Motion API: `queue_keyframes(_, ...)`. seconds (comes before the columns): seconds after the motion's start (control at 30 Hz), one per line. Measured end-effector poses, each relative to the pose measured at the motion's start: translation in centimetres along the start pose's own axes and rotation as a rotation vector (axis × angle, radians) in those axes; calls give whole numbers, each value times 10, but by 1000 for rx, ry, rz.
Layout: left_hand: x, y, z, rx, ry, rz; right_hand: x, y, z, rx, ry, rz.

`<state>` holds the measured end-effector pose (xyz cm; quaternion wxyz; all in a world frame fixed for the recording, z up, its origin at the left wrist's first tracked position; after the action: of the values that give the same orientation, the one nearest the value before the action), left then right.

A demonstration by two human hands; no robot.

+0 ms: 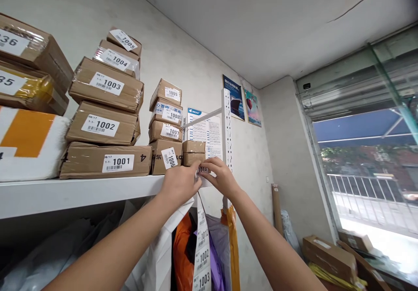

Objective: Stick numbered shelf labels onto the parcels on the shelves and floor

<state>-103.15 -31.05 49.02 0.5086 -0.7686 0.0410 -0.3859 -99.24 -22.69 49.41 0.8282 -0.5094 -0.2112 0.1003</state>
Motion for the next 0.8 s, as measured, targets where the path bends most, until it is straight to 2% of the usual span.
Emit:
queue_keyframes(0.27, 3, 3, -1, 13, -70, 32, 1, 3, 15, -56, -37, -19)
queue_keyframes(0.5, -3, -2, 9, -112, -139, -6, -3, 3, 10, 15, 45, -74)
queue_keyframes(0.67, -4, -2, 1, -54, -111, -3, -6, 4, 13, 37, 86, -104)
queue_keyframes(0.8, -2, 0, -2, -16, -92, 30, -7, 8, 17, -15, 60, -113)
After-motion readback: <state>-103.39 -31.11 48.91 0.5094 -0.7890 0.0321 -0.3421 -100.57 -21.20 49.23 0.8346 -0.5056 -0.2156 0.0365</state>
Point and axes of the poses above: each hand's wrist, its own y-axis away from the middle knuckle, its own x-axis out of the back of the hand, z = x × y, the point moved 10 cm from there along -y, towards the middle knuckle, and after that the axes turned 1 degree about -x, right-handed, at the moved point
